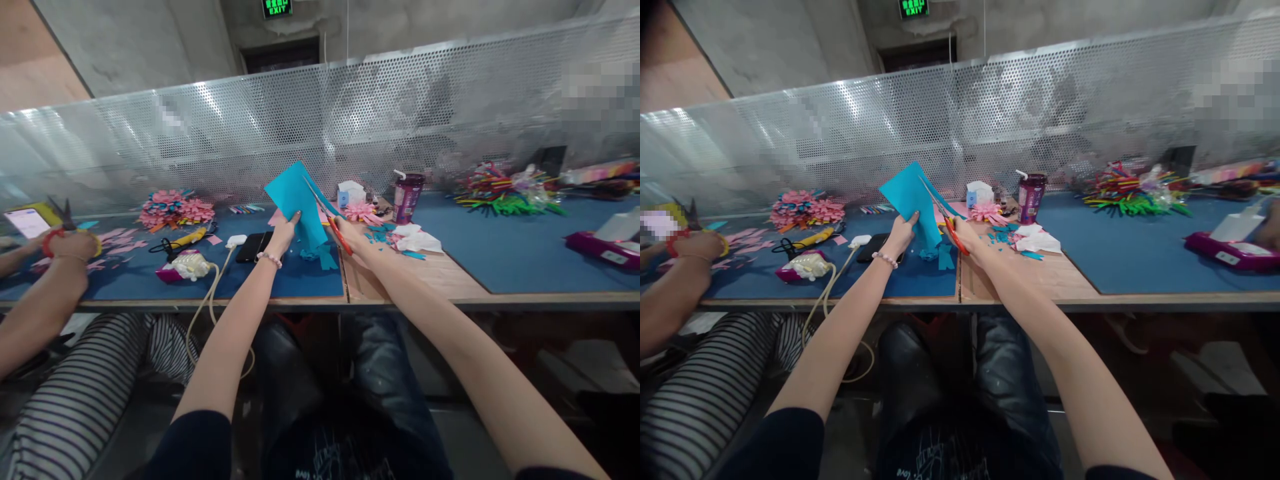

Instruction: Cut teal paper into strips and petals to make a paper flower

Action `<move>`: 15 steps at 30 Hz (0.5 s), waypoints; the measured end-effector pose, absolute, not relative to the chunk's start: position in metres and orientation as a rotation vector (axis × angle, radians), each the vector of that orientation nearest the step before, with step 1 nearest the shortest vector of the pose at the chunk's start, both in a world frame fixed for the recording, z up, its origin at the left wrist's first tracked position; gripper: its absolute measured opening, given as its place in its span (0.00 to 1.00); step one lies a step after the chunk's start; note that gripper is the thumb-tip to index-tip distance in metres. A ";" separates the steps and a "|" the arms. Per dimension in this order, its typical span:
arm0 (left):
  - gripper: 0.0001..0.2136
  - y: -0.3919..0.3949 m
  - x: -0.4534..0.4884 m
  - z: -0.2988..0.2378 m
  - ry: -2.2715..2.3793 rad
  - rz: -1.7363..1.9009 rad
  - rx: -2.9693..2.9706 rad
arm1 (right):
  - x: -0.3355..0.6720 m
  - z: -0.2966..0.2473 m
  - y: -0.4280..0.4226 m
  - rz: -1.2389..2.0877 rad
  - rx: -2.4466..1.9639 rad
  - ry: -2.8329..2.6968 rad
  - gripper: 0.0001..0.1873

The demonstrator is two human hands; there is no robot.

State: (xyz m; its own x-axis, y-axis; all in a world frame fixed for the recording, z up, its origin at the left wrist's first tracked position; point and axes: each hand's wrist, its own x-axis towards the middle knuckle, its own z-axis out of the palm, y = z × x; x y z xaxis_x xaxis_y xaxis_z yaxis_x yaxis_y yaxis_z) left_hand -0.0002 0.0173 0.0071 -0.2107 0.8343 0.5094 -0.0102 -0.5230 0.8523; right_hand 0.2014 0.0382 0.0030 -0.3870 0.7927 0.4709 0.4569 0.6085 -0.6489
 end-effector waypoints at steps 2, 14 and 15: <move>0.24 0.018 0.001 0.006 0.994 1.789 1.482 | 0.201 0.002 0.039 0.568 -0.970 -2.008 0.15; 0.24 0.013 0.006 0.007 0.956 1.736 1.498 | 0.201 -0.002 0.050 0.524 -1.009 -1.992 0.17; 0.24 0.014 0.006 0.007 0.951 1.739 1.508 | 0.201 -0.003 0.052 0.511 -1.013 -1.992 0.17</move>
State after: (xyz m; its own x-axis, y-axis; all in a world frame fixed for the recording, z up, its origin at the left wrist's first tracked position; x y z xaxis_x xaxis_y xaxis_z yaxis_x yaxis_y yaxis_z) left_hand 0.0055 0.0135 0.0067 -0.1372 0.8383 0.5276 -0.0078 -0.5336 0.8457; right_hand 0.2007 0.0515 -0.0028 -0.3368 0.8051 0.4883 0.4703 0.5931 -0.6535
